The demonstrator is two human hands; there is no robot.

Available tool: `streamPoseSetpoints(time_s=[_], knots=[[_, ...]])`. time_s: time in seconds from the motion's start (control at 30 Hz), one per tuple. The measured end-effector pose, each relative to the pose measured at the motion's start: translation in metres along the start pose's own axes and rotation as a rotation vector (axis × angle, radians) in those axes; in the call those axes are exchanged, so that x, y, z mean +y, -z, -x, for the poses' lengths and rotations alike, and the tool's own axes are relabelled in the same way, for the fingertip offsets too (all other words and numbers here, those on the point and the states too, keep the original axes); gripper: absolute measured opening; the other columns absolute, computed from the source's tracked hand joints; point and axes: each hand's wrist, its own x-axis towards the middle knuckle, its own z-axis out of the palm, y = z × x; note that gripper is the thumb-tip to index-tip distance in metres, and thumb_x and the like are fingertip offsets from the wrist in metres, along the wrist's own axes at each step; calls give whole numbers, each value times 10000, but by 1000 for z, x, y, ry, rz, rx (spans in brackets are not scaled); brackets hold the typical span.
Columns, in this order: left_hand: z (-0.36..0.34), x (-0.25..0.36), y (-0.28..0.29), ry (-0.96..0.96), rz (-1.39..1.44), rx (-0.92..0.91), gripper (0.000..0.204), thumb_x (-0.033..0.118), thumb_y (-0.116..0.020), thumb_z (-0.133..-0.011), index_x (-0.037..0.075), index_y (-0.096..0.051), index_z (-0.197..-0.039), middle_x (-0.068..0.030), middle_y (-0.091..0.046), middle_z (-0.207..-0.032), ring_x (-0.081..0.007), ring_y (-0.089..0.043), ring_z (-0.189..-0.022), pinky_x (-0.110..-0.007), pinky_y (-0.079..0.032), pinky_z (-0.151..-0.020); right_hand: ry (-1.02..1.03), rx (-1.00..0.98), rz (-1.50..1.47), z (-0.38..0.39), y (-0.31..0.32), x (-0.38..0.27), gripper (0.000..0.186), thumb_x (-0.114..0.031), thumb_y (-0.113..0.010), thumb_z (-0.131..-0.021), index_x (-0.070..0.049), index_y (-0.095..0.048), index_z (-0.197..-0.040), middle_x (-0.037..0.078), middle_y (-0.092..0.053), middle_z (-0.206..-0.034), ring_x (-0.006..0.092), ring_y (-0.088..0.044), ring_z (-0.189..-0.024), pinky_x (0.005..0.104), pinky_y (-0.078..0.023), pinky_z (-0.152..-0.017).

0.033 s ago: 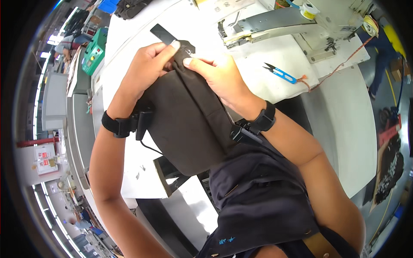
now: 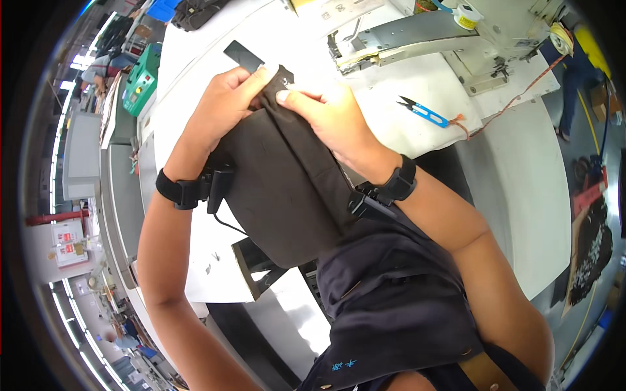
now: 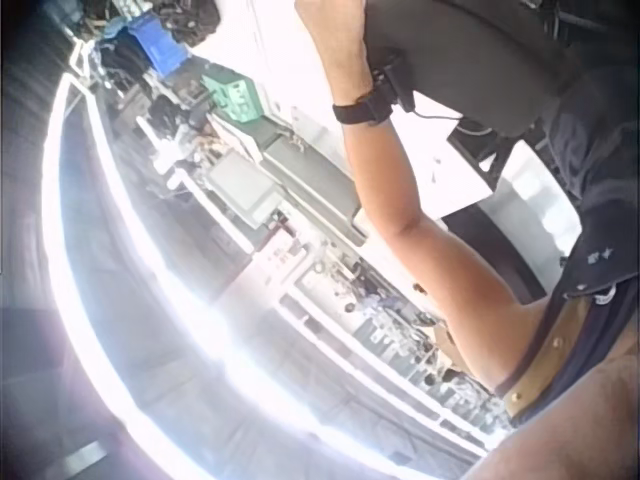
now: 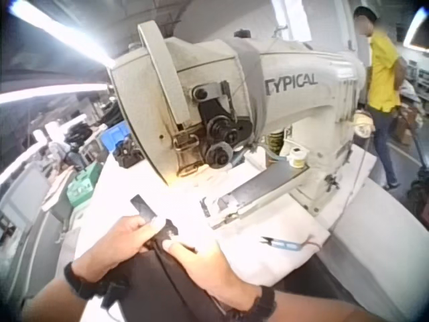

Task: The person is sewing a zipper and lining into a bag using an industrial sewing machine.

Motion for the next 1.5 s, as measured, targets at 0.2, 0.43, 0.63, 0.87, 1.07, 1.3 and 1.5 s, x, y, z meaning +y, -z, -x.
streamPoseSetpoints(time_s=[0.2, 0.43, 0.63, 0.87, 1.07, 1.3, 1.5], knots=[[-30, -14, -14, -139, 64, 8, 523, 449, -673, -1022, 31, -622, -711, 14, -567, -668, -65, -559, -588, -248, -490, -558, -8, 69, 72, -2, 5, 3, 206, -132, -724, -960, 56, -768, -1031, 0, -687, -793, 50, -562, -731, 236, -465, -658], [-45, -10, -20, -178, 174, 39, 511, 454, -683, -1013, 23, -663, -739, 31, -550, -657, -62, -526, -587, -241, -488, -579, -113, 85, 15, -5, 15, -12, 238, -127, -719, -972, 60, -760, -1113, -22, -692, -868, 36, -565, -787, 210, -458, -710], [-47, 3, -34, -191, 225, 16, 420, 389, -690, -1018, 16, -707, -825, 8, -597, -734, -68, -551, -652, -238, -508, -607, -135, 125, -23, 1, 27, -22, 245, -129, -715, -977, 59, -758, -1128, -25, -686, -880, 24, -558, -805, 198, -450, -730], [-32, 9, -24, -192, 197, -120, 264, 255, -700, -992, 15, -722, -1099, -49, -689, -986, -76, -639, -879, -210, -546, -711, -78, 139, 39, 4, 33, -15, 246, -152, -720, -981, 54, -766, -1108, -57, -643, -801, 6, -513, -732, 198, -418, -640], [-21, 10, -22, -128, 360, -80, 379, 301, -742, -963, -10, -690, -1172, -55, -702, -985, -79, -671, -885, -208, -557, -725, -34, 115, 50, 4, 28, -11, 236, -144, -711, -986, 54, -769, -1101, -67, -612, -765, 5, -463, -679, 211, -375, -588], [-45, 11, -29, 103, 244, -221, 405, 421, -826, -912, 37, -752, -1017, 56, -640, -827, -22, -525, -651, -177, -401, -588, -147, 112, -75, 7, 28, -15, 241, -144, -703, -992, 60, -760, -1106, -53, -662, -843, 4, -521, -739, 202, -423, -638], [-58, 0, -36, -133, 226, -39, 289, 348, -843, -909, 86, -760, -1002, 65, -620, -780, -27, -496, -596, -216, -388, -512, -152, 79, -36, 9, 32, -21, 233, -158, -703, -995, 60, -756, -1060, -85, -604, -787, -2, -467, -698, 203, -374, -597]])
